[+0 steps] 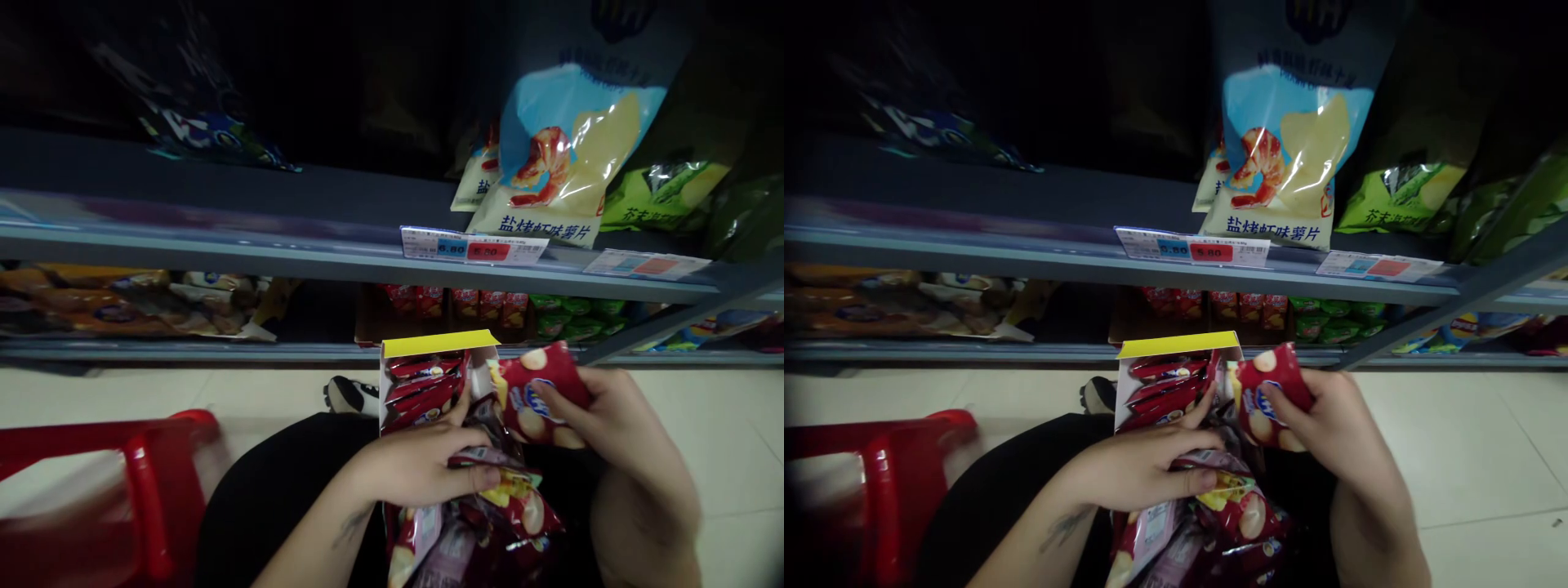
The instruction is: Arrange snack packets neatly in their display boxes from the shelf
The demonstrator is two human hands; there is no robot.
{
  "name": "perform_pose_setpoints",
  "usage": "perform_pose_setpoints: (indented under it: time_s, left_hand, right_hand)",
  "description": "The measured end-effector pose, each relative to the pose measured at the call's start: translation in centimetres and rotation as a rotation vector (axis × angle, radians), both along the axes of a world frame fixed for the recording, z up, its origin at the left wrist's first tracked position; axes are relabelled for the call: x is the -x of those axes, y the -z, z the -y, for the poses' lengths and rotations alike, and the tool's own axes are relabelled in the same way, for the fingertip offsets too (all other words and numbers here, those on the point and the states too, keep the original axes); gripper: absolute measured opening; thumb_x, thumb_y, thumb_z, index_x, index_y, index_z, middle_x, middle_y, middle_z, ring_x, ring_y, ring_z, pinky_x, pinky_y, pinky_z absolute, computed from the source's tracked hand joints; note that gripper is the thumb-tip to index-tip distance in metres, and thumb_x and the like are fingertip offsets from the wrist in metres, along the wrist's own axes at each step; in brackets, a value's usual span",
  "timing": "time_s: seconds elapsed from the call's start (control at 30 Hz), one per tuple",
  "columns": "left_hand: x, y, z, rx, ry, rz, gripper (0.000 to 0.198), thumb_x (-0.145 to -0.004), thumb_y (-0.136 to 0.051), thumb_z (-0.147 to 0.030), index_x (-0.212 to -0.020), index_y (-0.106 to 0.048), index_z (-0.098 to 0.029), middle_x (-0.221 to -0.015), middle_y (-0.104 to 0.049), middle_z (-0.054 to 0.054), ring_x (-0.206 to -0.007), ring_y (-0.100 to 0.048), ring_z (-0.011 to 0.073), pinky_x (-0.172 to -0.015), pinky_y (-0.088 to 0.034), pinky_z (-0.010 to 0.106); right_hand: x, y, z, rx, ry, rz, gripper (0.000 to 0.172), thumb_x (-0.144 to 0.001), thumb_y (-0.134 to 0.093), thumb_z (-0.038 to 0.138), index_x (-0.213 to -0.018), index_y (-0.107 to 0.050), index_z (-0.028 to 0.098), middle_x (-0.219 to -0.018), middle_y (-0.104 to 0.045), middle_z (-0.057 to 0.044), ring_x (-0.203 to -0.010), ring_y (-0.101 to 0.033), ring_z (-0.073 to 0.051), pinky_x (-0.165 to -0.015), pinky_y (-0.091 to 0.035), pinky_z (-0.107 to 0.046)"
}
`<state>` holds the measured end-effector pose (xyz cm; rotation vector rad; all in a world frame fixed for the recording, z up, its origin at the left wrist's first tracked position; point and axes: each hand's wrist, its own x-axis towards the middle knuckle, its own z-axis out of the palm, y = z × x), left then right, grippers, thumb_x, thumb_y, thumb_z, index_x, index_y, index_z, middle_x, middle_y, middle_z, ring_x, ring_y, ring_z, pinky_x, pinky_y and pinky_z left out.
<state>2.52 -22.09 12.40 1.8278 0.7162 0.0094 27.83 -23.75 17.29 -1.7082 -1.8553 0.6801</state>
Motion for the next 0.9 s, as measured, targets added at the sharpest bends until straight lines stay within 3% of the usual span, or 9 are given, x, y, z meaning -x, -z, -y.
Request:
perform_pose_setpoints:
  time_s: [0.1,0.17,0.33,0.47,0.6,0.67,0.73,0.8,0.9]
  left_hand:
    - [0.4,-0.7,0.4,-0.045,-0.026,-0.038,0.048,-0.089,-0.045,-0.064,-0.115,-0.064,-0.028,-0.158,-0.029,0.006,-0.120,-0.059,0.0279,-0.102,-0.045,0.036]
    - [0.6,-0.9,0.5,-0.063,-0.015,-0.050,0.046,-0.089,-0.046,-0.062,-0.112,-0.065,-0.027,-0.156,-0.033,0.007,-0.117,-0.060,0.0269,-0.100,-0.046,0.035]
    - [0.3,-1.0,0.4,-0.065,0.020,-0.064,0.049,-0.086,-0.051,-0.063,-0.117,-0.062,-0.026,-0.159,-0.025,0.009,-0.116,-0.061,0.0281,-0.095,-0.049,0.035]
    - [0.4,-1.5,0.4,-0.096,0.010,-0.026,0.042,-0.088,-0.054,-0.056,-0.114,-0.065,-0.025,-0.161,-0.022,0.006,-0.118,-0.060,0.0260,-0.096,-0.049,0.031]
    - [3.1,-2.1,-0.2,-0.062,-0.029,0.048,0.034,-0.090,-0.055,-0.048,-0.114,-0.068,-0.028,-0.158,-0.030,0.003,-0.129,-0.052,0.0289,-0.107,-0.041,0.037]
    - [5.2,-2.1,-0.5,-0.028,-0.184,0.228,0.040,-0.090,-0.054,-0.051,-0.121,-0.066,-0.029,-0.151,-0.043,0.003,-0.136,-0.044,0.0304,-0.113,-0.034,0.041]
    - [7.1,-1.7,-0.9,0.019,-0.502,0.488,0.056,-0.088,-0.048,-0.062,-0.127,-0.063,-0.025,-0.144,-0.052,0.007,-0.133,-0.046,0.0336,-0.107,-0.041,0.044]
    - [8.2,-1.0,-1.4,0.045,-0.805,0.700,0.071,-0.083,-0.045,-0.071,-0.131,-0.060,-0.022,-0.140,-0.055,0.010,-0.128,-0.051,0.0355,-0.098,-0.049,0.042]
    - [8.3,0.1,-2.3,0.086,-0.957,0.727,0.077,-0.074,-0.061,-0.069,-0.136,-0.057,-0.022,-0.145,-0.051,0.008,-0.125,-0.053,0.0356,-0.098,-0.049,0.038]
  right_hand:
    - [2.8,1.9,-1.3,-0.028,-0.072,0.171,0.033,-0.085,-0.057,0.040,-0.065,-0.067,0.016,-0.054,-0.060,0.000,-0.048,-0.050,-0.012,-0.048,-0.036,-0.022]
    - [4.5,3.4,-2.1,-0.114,0.009,0.291,0.023,-0.083,-0.057,0.035,-0.085,-0.072,0.017,-0.060,-0.066,-0.001,-0.050,-0.056,-0.015,-0.051,-0.038,-0.024]
    - [7.8,6.4,-4.1,-0.207,0.164,0.607,0.037,-0.086,-0.053,0.027,-0.118,-0.062,0.013,-0.060,-0.067,-0.006,-0.054,-0.063,-0.022,-0.052,-0.040,-0.027]
    - [8.4,6.2,-4.2,-0.142,0.030,0.610,0.044,-0.087,-0.057,0.034,-0.125,-0.055,0.011,-0.068,-0.071,-0.007,-0.061,-0.068,-0.025,-0.056,-0.045,-0.029]
    - [6.3,4.8,-3.0,-0.022,-0.087,0.363,0.049,-0.080,-0.068,0.031,-0.125,-0.055,0.016,-0.086,-0.076,-0.007,-0.077,-0.073,-0.024,-0.069,-0.054,-0.031]
    - [5.2,4.4,-2.7,0.030,-0.148,0.189,0.045,-0.080,-0.068,0.027,-0.123,-0.057,0.021,-0.096,-0.076,-0.004,-0.087,-0.073,-0.021,-0.076,-0.056,-0.028]
    - [4.9,4.2,-2.5,0.046,-0.178,0.127,0.038,-0.081,-0.067,0.025,-0.119,-0.060,0.024,-0.100,-0.076,-0.002,-0.093,-0.072,-0.020,-0.079,-0.056,-0.026]
    - [5.5,4.2,-2.5,0.054,-0.152,0.249,0.035,-0.083,-0.064,0.024,-0.117,-0.061,0.022,-0.096,-0.076,-0.004,-0.091,-0.073,-0.022,-0.078,-0.055,-0.028]
    - [7.5,4.2,-2.6,0.103,-0.112,0.572,0.041,-0.087,-0.056,0.019,-0.127,-0.053,0.014,-0.085,-0.075,-0.010,-0.079,-0.073,-0.026,-0.070,-0.054,-0.031]
